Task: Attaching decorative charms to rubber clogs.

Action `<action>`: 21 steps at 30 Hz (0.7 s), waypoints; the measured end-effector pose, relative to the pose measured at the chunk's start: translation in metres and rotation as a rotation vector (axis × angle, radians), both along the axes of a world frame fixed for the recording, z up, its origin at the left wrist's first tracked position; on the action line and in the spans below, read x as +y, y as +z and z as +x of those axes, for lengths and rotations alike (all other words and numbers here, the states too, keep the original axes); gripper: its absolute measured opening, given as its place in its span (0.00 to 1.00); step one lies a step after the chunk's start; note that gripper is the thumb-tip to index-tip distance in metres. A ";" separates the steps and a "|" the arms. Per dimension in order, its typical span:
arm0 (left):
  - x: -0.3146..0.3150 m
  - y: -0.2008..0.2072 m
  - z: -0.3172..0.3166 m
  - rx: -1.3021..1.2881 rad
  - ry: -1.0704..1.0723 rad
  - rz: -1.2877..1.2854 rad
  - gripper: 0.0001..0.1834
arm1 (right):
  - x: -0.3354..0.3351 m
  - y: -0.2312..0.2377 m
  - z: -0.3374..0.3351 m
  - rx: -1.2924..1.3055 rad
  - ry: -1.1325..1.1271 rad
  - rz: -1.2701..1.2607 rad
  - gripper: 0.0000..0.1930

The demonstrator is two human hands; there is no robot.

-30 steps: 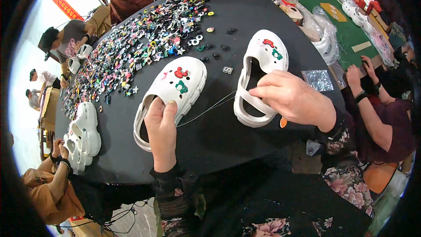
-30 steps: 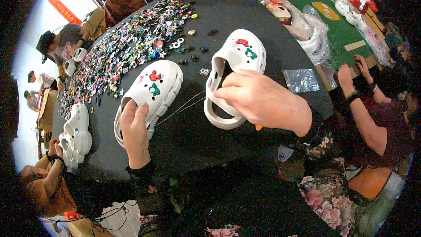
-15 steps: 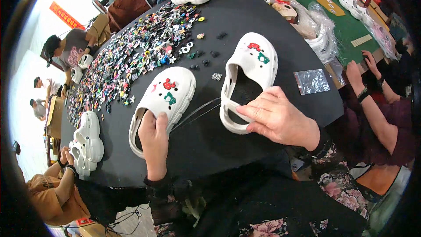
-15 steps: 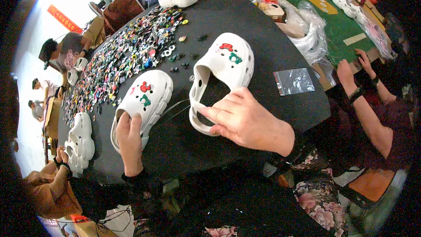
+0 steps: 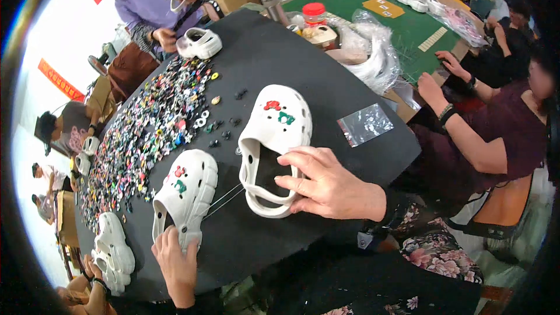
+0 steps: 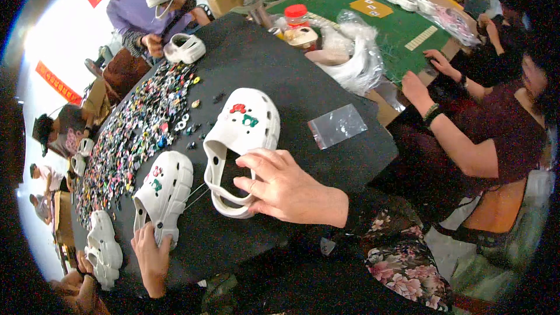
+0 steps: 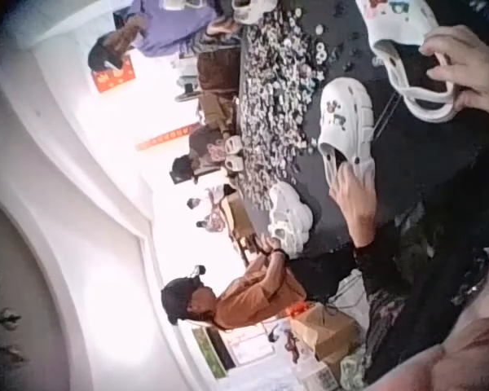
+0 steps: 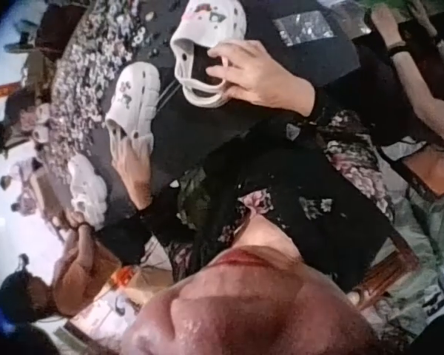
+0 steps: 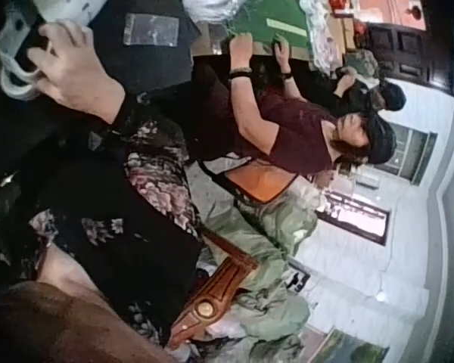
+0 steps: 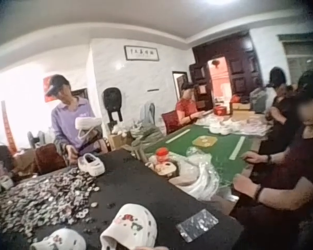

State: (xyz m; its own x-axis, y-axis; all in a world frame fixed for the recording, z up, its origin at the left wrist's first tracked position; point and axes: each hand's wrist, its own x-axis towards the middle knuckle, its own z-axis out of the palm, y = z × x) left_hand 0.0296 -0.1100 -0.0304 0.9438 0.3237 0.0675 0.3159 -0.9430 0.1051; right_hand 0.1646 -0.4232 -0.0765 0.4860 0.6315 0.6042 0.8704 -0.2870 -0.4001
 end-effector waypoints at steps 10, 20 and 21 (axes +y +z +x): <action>0.036 -0.017 -0.030 -0.133 -0.077 -0.008 0.20 | 0.020 0.001 -0.011 0.064 0.045 -0.026 0.23; 0.043 -0.015 -0.048 -0.131 -0.183 0.036 0.18 | 0.020 0.000 -0.022 0.063 -0.004 -0.079 0.24; 0.044 -0.017 -0.048 -0.140 -0.197 0.067 0.17 | 0.023 0.006 -0.023 0.089 -0.025 -0.119 0.25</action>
State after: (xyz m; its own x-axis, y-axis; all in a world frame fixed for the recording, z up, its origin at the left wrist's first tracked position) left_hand -0.0186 -0.0661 -0.0475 0.9682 0.1246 0.2169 0.1120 -0.9913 0.0695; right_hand 0.1414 -0.4000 -0.0710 0.5508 0.6832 0.4794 0.8250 -0.3584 -0.4370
